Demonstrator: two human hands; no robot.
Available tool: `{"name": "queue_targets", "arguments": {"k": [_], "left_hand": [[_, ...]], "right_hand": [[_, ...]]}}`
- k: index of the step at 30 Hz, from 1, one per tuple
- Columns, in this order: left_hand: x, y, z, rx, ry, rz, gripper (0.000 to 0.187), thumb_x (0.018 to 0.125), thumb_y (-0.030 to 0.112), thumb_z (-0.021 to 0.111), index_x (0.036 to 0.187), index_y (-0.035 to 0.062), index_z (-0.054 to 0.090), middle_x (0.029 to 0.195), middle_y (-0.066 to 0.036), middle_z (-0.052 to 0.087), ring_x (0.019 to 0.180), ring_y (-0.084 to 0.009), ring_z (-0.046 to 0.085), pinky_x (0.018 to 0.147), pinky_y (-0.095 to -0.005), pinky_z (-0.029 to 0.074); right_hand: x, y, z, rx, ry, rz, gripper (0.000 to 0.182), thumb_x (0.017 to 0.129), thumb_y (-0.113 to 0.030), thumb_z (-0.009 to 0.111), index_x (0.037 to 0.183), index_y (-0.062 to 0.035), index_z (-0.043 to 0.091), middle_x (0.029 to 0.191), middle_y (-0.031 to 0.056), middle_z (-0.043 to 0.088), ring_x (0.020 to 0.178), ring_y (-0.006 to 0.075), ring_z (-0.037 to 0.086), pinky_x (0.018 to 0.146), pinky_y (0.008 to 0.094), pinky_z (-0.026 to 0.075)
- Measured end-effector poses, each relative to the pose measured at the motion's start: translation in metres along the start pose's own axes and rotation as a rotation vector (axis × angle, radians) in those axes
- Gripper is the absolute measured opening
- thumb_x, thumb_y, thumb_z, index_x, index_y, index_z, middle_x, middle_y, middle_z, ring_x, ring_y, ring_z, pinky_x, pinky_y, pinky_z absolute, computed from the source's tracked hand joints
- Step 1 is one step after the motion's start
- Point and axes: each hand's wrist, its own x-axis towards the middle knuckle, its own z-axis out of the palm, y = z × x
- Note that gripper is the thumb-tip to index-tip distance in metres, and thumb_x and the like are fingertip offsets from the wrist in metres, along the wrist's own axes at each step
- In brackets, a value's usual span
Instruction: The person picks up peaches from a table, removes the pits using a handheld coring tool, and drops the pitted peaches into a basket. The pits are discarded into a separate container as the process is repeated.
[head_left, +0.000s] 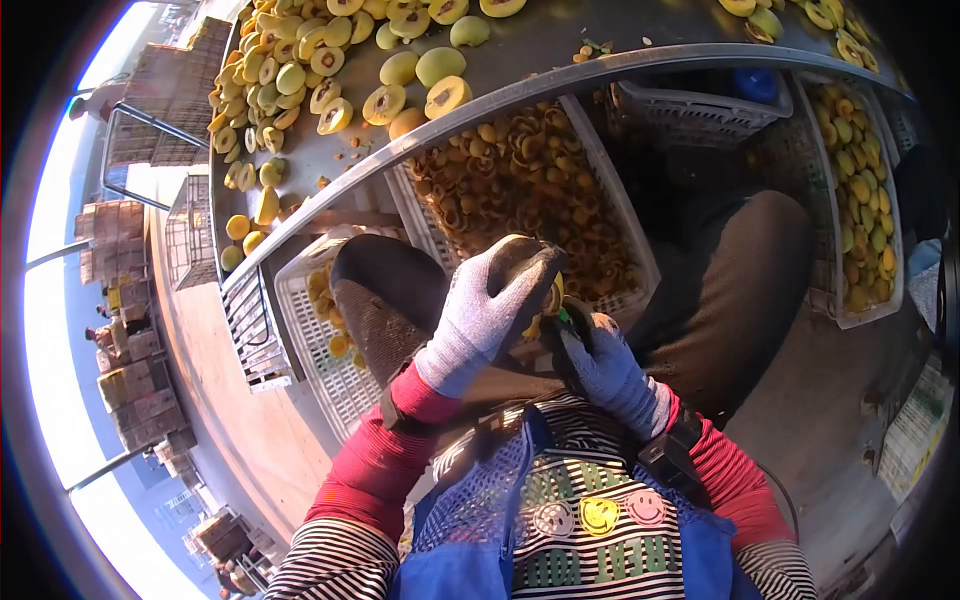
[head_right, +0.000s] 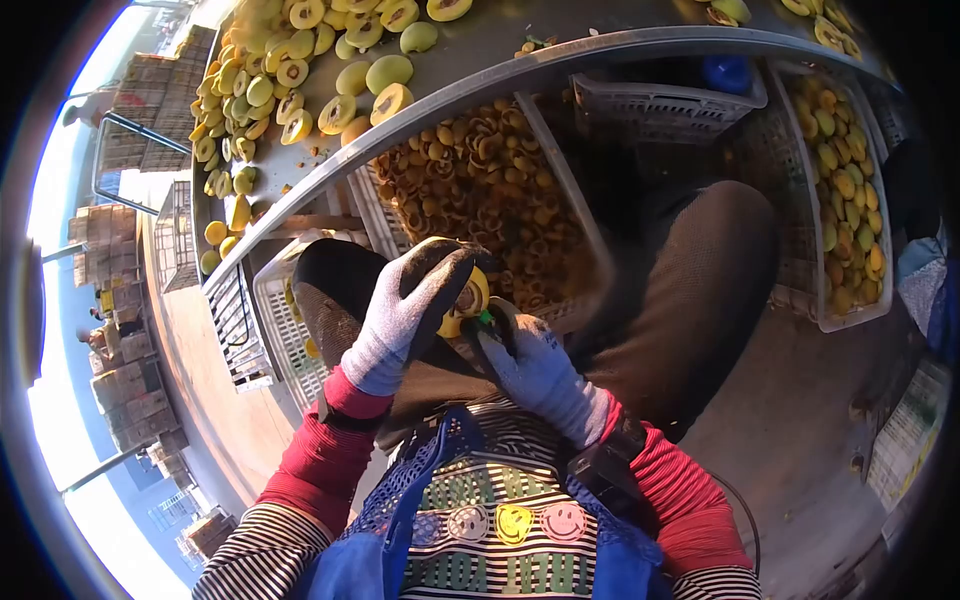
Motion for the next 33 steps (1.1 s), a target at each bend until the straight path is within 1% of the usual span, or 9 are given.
{"name": "queue_targets", "arguments": {"k": [7, 9, 13, 16, 18, 25, 28, 30, 33], "left_hand": [[0.004, -0.013, 0.020, 0.132, 0.235, 0.404, 0.020, 0.089, 0.012, 0.056, 0.104, -0.0002, 0.062, 0.089, -0.011, 0.065, 0.080, -0.0164, 0.063, 0.075, -0.0284, 0.049], [0.002, -0.019, 0.020, 0.025, 0.241, 0.473, 0.021, 0.089, 0.011, 0.055, 0.106, -0.0006, 0.061, 0.094, -0.011, 0.065, 0.080, -0.0155, 0.062, 0.075, -0.0278, 0.048], [-0.003, -0.031, 0.024, -0.126, 0.277, 0.393, 0.023, 0.090, 0.009, 0.053, 0.109, -0.0010, 0.059, 0.097, -0.009, 0.063, 0.080, -0.0113, 0.059, 0.074, -0.0264, 0.048], [-0.003, -0.033, 0.024, -0.072, 0.320, 0.369, 0.022, 0.090, 0.009, 0.053, 0.109, -0.0008, 0.059, 0.099, -0.009, 0.064, 0.086, -0.0127, 0.060, 0.077, -0.0274, 0.048], [-0.003, -0.027, 0.025, -0.002, 0.362, 0.374, 0.021, 0.089, 0.008, 0.054, 0.107, -0.0006, 0.060, 0.099, -0.011, 0.065, 0.090, -0.0151, 0.061, 0.080, -0.0284, 0.048], [0.001, -0.030, 0.031, 0.119, 0.456, 0.522, 0.020, 0.089, 0.006, 0.054, 0.106, -0.0019, 0.059, 0.098, -0.012, 0.065, 0.089, -0.0165, 0.062, 0.081, -0.0286, 0.048], [0.002, -0.038, 0.039, -0.096, 0.452, 0.444, 0.021, 0.090, 0.006, 0.052, 0.108, -0.0022, 0.058, 0.103, -0.011, 0.064, 0.094, -0.0172, 0.060, 0.085, -0.0288, 0.046], [0.004, -0.043, 0.043, -0.118, 0.448, 0.464, 0.021, 0.090, 0.006, 0.052, 0.110, -0.0020, 0.057, 0.106, -0.012, 0.063, 0.097, -0.0175, 0.059, 0.087, -0.0290, 0.045], [0.003, -0.036, 0.046, -0.181, 0.430, 0.429, 0.023, 0.091, 0.006, 0.051, 0.112, -0.0022, 0.054, 0.111, -0.013, 0.060, 0.104, -0.0180, 0.056, 0.091, -0.0295, 0.043]], "right_hand": [[-0.017, 0.040, 0.016, -0.275, 0.157, -0.278, 0.036, 0.087, -0.011, 0.057, 0.121, -0.0004, 0.051, 0.106, 0.0182, 0.057, 0.075, 0.0304, 0.060, 0.069, 0.0336, 0.049], [-0.022, 0.042, 0.016, -0.047, -0.008, -0.081, 0.031, 0.097, -0.015, 0.046, 0.124, -0.0015, 0.048, 0.101, 0.0094, 0.061, 0.083, 0.0171, 0.060, 0.071, 0.0289, 0.049], [-0.014, 0.018, 0.008, 0.208, -0.201, 0.468, 0.032, 0.095, -0.013, 0.047, 0.125, -0.0023, 0.048, 0.112, 0.0109, 0.058, 0.089, 0.0180, 0.058, 0.077, 0.0302, 0.048], [-0.014, 0.032, 0.012, 0.154, -0.047, 0.195, 0.042, 0.083, -0.005, 0.059, 0.123, -0.0018, 0.049, 0.108, 0.0211, 0.055, 0.078, 0.0321, 0.059, 0.066, 0.0370, 0.050], [-0.005, 0.036, 0.010, -0.384, 0.041, -0.389, 0.040, 0.085, -0.006, 0.057, 0.124, -0.0013, 0.048, 0.111, 0.0217, 0.054, 0.089, 0.0340, 0.057, 0.075, 0.0407, 0.048], [-0.014, 0.053, 0.023, -0.236, 0.049, -0.050, 0.038, 0.086, -0.005, 0.055, 0.123, -0.0014, 0.049, 0.117, 0.0227, 0.052, 0.103, 0.0359, 0.054, 0.084, 0.0420, 0.047], [-0.011, 0.041, 0.013, -0.607, 0.081, -0.430, 0.034, 0.097, -0.017, 0.042, 0.128, -0.0010, 0.046, 0.116, 0.0148, 0.055, 0.103, 0.0219, 0.056, 0.086, 0.0319, 0.045], [-0.017, 0.040, 0.021, 0.343, 0.057, 0.154, 0.043, 0.081, -0.002, 0.058, 0.124, -0.0001, 0.049, 0.117, 0.0260, 0.051, 0.098, 0.0398, 0.055, 0.082, 0.0427, 0.047], [-0.017, 0.082, 0.029, -0.137, 0.191, -0.145, 0.045, 0.081, -0.003, 0.059, 0.124, 0.0017, 0.047, 0.116, 0.0277, 0.050, 0.093, 0.0409, 0.055, 0.081, 0.0434, 0.047]]}}
